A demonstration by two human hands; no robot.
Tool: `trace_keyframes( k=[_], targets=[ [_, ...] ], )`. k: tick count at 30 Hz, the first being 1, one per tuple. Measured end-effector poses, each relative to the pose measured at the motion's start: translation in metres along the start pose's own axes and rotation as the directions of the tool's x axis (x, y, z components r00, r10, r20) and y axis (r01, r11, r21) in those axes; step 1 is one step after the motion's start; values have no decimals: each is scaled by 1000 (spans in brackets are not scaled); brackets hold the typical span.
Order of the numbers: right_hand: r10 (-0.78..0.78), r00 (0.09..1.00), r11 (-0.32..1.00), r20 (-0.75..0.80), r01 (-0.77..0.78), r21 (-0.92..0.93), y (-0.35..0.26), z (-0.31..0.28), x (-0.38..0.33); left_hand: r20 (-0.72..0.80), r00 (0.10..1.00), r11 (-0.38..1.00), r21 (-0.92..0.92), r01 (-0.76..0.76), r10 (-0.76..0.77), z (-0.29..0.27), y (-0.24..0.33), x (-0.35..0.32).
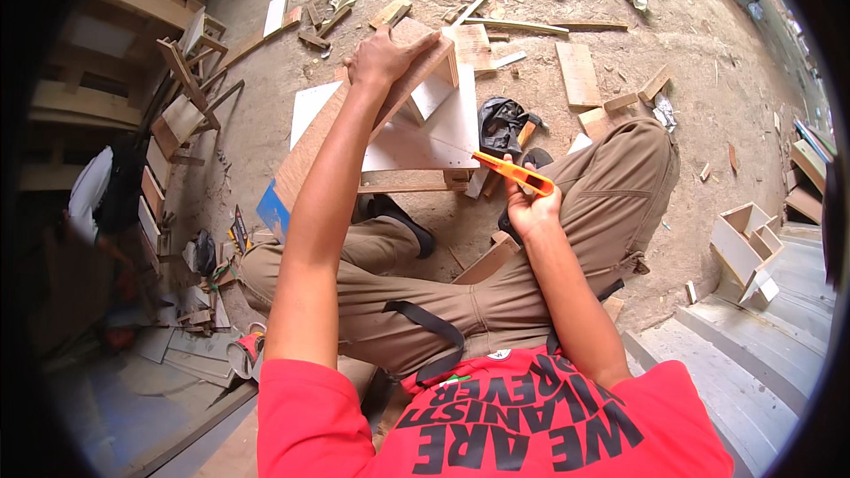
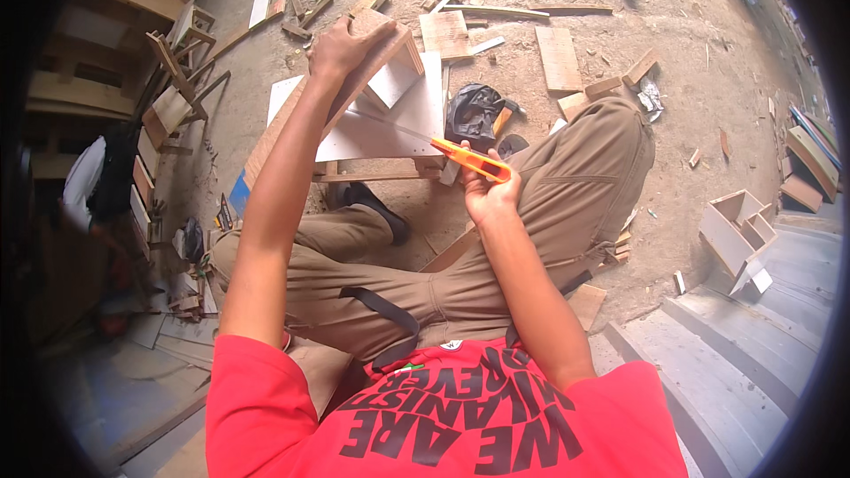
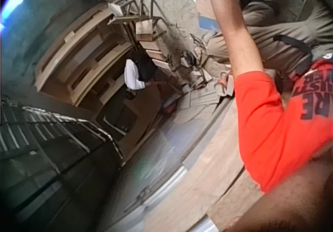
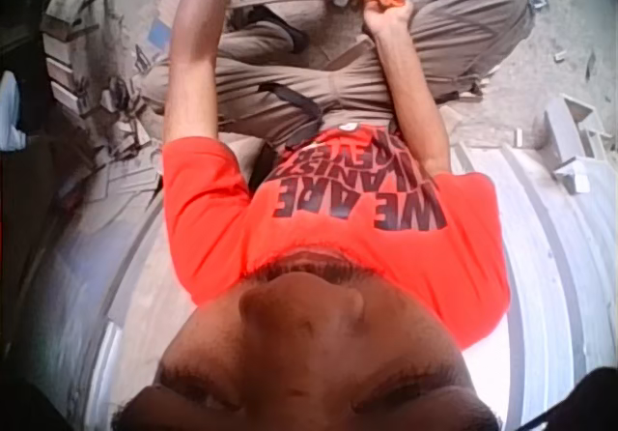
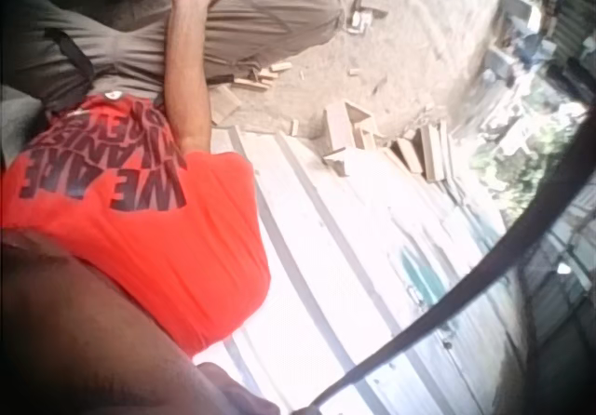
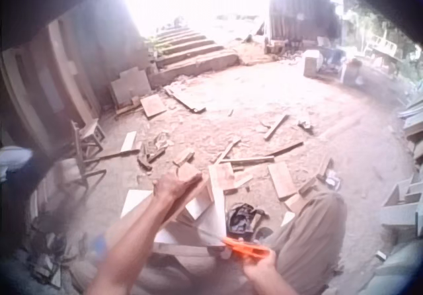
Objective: The person sits on the floor and assembles a small wooden box by fitting pre-cut panels together. They inspect the joints and alignment, then use a hand saw to trim a piece of wood.
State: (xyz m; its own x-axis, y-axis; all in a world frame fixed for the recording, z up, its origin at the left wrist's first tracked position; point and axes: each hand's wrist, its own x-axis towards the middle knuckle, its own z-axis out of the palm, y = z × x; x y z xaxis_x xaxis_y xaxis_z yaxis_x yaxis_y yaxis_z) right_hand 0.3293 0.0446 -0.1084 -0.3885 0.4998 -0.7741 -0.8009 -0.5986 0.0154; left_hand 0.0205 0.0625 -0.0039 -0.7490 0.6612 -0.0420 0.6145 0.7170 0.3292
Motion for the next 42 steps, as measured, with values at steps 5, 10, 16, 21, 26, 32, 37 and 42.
trace_keyframes(
  k=[5, 10, 16, 21, 26, 32, 37, 42],
  targets=[
    [-1, 1000, 984, -8, 0, -181, 6, -7, -13, -132, 976, 985, 17, -170, 171, 12, -11, 5],
    [-4, 1000, 986, -1, 3, -168, -3, -27, 1, -209, 824, 848, 56, -528, 527, 28, -21, 23],
    [-20, 997, 745, -81, -39, -666, 5, -25, -2, -39, 760, 758, -61, -650, 649, 22, -18, 29],
    [-210, 963, 499, -167, -41, -865, 9, -21, 7, -60, 674, 676, 16, -737, 737, 13, -12, 35],
    [-334, 939, 569, 79, 268, -777, 5, -23, 18, -44, 657, 654, -71, -753, 752, 11, -8, 36],
    [-203, 901, 488, 382, 432, -758, 0, 35, -33, -53, 690, 687, -60, -724, 722, 14, -10, 34],
    [70, 949, 519, 309, 229, -823, -35, 75, -28, -12, 700, 698, -71, -712, 714, 12, -8, 35],
    [29, 866, 425, 499, 441, -790, -27, 87, -36, -11, 716, 715, -40, -698, 698, 9, -6, 30]
  ],
)
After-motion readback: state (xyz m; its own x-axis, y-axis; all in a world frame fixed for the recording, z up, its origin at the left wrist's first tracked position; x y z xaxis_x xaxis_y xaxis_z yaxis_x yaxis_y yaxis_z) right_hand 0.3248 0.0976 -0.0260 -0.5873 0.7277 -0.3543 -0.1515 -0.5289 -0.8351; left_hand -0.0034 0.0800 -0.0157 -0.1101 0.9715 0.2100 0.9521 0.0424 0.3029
